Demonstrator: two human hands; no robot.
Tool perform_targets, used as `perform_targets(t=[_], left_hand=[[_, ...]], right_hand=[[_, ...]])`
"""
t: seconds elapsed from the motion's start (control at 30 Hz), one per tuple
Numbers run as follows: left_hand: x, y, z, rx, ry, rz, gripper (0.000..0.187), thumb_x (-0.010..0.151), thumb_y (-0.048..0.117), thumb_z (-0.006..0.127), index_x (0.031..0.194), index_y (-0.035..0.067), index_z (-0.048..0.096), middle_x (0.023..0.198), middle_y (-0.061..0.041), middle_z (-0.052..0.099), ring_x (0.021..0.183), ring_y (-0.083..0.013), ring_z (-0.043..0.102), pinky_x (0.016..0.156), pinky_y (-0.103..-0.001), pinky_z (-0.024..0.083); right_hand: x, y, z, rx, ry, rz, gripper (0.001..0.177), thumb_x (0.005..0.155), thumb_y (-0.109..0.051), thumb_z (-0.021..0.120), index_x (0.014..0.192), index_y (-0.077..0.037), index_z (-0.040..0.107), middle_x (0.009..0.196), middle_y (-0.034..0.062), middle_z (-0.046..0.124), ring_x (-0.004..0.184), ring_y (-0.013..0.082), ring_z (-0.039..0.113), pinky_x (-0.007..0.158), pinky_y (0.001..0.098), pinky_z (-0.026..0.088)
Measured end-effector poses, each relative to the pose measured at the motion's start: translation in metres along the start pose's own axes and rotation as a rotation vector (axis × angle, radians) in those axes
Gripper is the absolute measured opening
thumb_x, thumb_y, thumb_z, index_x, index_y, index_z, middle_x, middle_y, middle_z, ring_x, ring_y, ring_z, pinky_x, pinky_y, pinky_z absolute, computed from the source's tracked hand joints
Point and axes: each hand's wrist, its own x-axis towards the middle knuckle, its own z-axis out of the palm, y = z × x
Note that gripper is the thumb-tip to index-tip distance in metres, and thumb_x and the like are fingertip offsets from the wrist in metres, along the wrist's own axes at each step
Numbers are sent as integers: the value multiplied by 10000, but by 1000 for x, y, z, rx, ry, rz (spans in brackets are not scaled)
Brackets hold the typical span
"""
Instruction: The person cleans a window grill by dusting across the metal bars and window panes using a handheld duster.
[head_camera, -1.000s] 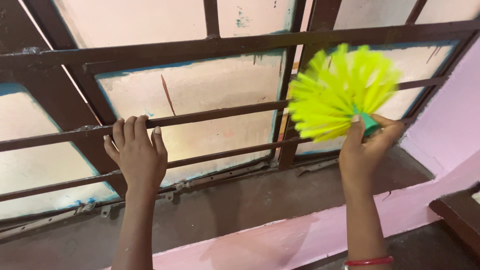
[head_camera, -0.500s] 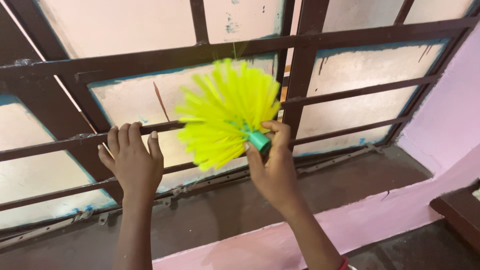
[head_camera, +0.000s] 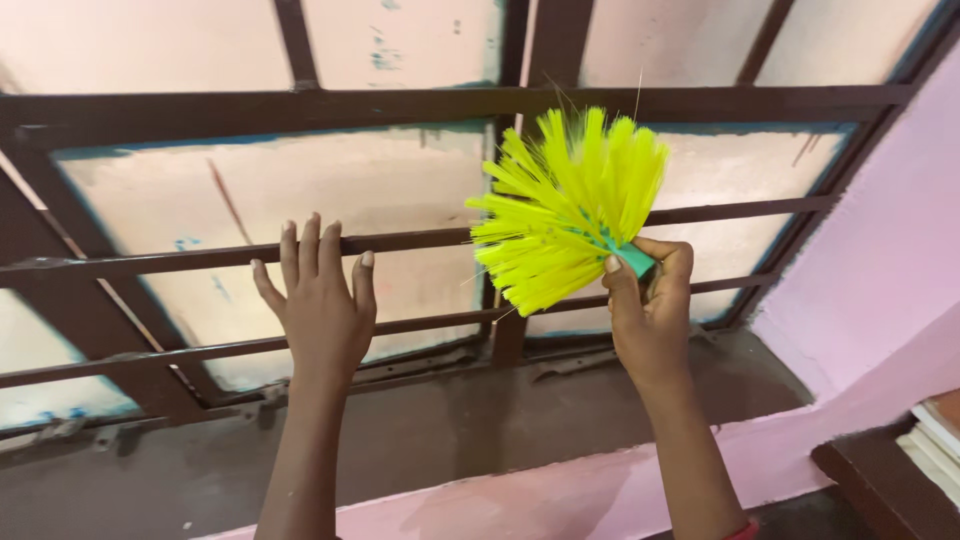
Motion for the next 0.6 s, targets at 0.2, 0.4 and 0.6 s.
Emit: perform_targets(t=[0.2, 0.4, 0.6], left_hand=[[0, 51, 37, 11, 5, 29, 461, 1086, 378, 526, 1414, 59, 573, 1515, -159, 512, 1520, -356, 307, 1201, -689, 113], [-6, 64, 39, 5, 24, -35, 423, 1104, 377, 510, 1378, 63, 578, 1461, -153, 536, 1516, -364, 316, 1177, -703, 134], [-3, 68, 33, -3, -25, -77, 417, 1095, 387, 501, 1365, 78, 576, 1471, -143, 527, 1521, -360, 293, 1157, -716, 119]], right_hand=[[18, 34, -63, -105, 90, -102, 260, 1043, -51, 611, 1220, -15, 425, 977, 58, 582, 793, 69, 528, 672, 224, 451], [39, 62, -124, -459, 294, -266, 298, 1072, -48, 663, 1273, 8, 450, 1157, 158, 542, 1028, 216, 569, 915, 364, 500], [40, 58, -141, -489, 458, -180, 300, 1091, -92, 624, 1278, -12, 404, 1170, 176, 570, 1048, 269, 622, 929, 404, 506]])
